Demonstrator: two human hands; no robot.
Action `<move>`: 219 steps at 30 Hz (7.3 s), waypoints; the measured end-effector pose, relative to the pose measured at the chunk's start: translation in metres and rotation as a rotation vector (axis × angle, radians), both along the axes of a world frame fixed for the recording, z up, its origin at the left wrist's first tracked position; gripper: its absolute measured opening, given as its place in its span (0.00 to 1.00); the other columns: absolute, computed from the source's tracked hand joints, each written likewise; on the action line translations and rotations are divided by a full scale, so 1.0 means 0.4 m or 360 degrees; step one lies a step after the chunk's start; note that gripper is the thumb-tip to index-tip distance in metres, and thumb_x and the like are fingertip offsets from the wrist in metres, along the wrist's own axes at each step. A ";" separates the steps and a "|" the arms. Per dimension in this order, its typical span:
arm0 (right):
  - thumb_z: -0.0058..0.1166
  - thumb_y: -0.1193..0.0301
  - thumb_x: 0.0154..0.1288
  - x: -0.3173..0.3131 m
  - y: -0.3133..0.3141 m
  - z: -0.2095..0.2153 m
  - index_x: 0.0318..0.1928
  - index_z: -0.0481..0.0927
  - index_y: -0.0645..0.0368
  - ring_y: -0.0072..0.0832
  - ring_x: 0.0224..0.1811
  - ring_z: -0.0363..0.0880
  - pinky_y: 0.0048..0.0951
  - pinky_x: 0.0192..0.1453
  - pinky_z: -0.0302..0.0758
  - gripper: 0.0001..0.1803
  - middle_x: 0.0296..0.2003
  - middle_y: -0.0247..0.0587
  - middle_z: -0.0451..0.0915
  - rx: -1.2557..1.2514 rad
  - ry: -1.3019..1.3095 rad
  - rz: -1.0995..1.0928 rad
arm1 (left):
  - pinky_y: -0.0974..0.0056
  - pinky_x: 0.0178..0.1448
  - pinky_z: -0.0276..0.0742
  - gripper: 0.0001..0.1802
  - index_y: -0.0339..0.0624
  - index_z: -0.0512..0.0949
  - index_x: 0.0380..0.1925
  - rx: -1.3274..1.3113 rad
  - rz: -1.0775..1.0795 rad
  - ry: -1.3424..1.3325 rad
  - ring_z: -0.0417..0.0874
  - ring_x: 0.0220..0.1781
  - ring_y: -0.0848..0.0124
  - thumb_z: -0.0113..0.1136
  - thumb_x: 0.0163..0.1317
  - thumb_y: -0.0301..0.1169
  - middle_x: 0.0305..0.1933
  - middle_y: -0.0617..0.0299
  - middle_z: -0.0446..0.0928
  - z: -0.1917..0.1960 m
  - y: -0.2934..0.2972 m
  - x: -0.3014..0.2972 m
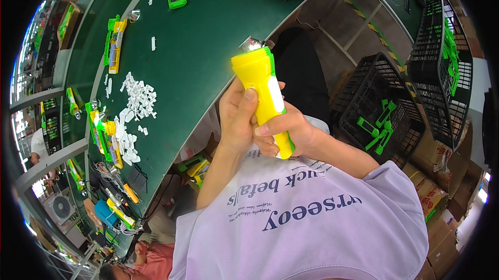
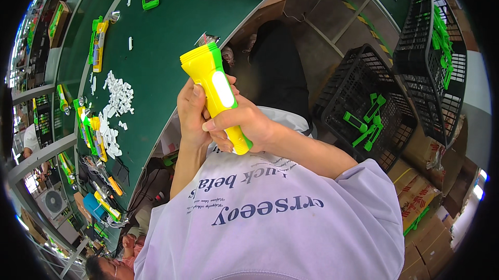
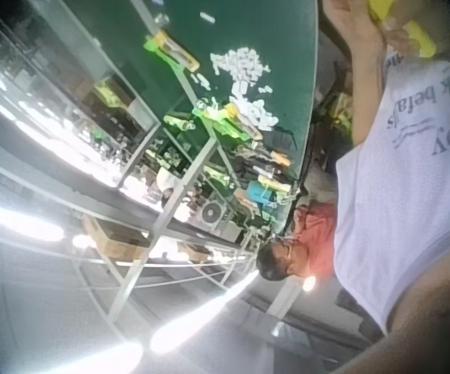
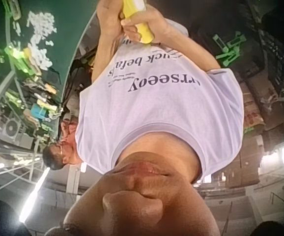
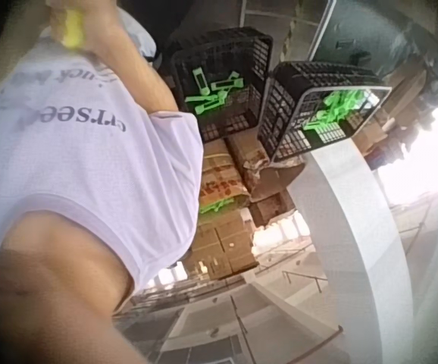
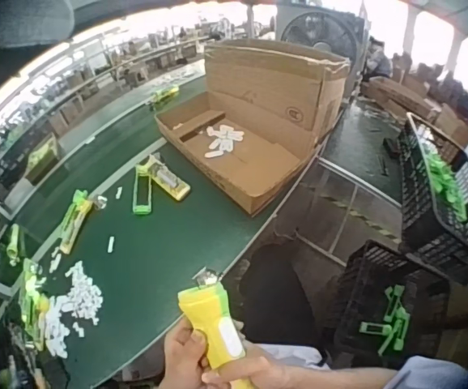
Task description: The person assembles flashlights by inserting solar panels into plastic casing frames, combining the casing halves with internal components, attaching switch buttons, and testing the light.
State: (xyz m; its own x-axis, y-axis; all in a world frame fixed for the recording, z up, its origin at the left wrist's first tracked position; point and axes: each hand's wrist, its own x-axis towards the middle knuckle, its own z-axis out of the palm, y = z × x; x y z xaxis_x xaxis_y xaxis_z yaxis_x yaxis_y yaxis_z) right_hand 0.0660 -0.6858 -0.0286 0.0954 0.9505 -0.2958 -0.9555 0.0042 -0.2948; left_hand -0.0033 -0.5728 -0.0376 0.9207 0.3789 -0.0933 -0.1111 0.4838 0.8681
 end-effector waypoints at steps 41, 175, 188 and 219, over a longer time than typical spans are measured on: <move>0.56 0.76 0.40 0.217 0.347 -0.132 0.37 0.81 0.57 0.40 0.47 0.81 0.48 0.61 0.71 0.17 0.42 0.42 0.81 -0.0443 -0.3769 -0.0812 | 0.36 0.62 0.67 0.38 0.37 0.73 0.55 0.2498 0.1371 0.2364 0.73 0.64 0.47 0.54 0.61 0.61 0.60 0.45 0.74 0.132 1.499 0.116; 0.54 0.77 0.62 0.051 0.070 -0.063 0.67 0.62 0.61 0.22 0.59 0.66 0.27 0.62 0.65 0.33 0.51 0.35 0.70 -0.0062 -0.1394 -0.0184 | 0.72 0.32 0.79 0.13 0.31 0.78 0.42 0.0874 0.0498 0.0842 0.81 0.28 0.77 0.68 0.60 0.24 0.30 0.58 0.82 0.018 0.073 -0.047; 0.60 0.86 0.46 0.023 0.123 -0.086 0.46 0.68 0.61 0.23 0.31 0.79 0.27 0.35 0.78 0.25 0.32 0.37 0.78 -0.0641 -0.1422 -0.0382 | 0.65 0.31 0.74 0.09 0.34 0.83 0.31 0.1555 0.0520 0.0838 0.80 0.25 0.71 0.68 0.58 0.31 0.25 0.57 0.82 0.019 0.108 -0.062; 0.58 0.82 0.42 0.080 0.062 -0.054 0.46 0.69 0.60 0.29 0.26 0.78 0.33 0.31 0.79 0.25 0.28 0.39 0.75 -0.0283 -0.0733 -0.0088 | 0.68 0.36 0.76 0.06 0.31 0.78 0.36 0.1340 0.0945 0.0967 0.81 0.34 0.72 0.64 0.59 0.19 0.35 0.59 0.80 -0.039 0.186 -0.192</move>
State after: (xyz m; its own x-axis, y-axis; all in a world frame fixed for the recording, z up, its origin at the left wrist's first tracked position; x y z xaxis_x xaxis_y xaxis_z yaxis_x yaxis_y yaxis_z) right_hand 0.0981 -0.6610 -0.0502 0.3032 0.8790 -0.3680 -0.7257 -0.0373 -0.6870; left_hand -0.0800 -0.4984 -0.0533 0.4722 0.8810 0.0287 0.4132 -0.2499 0.8757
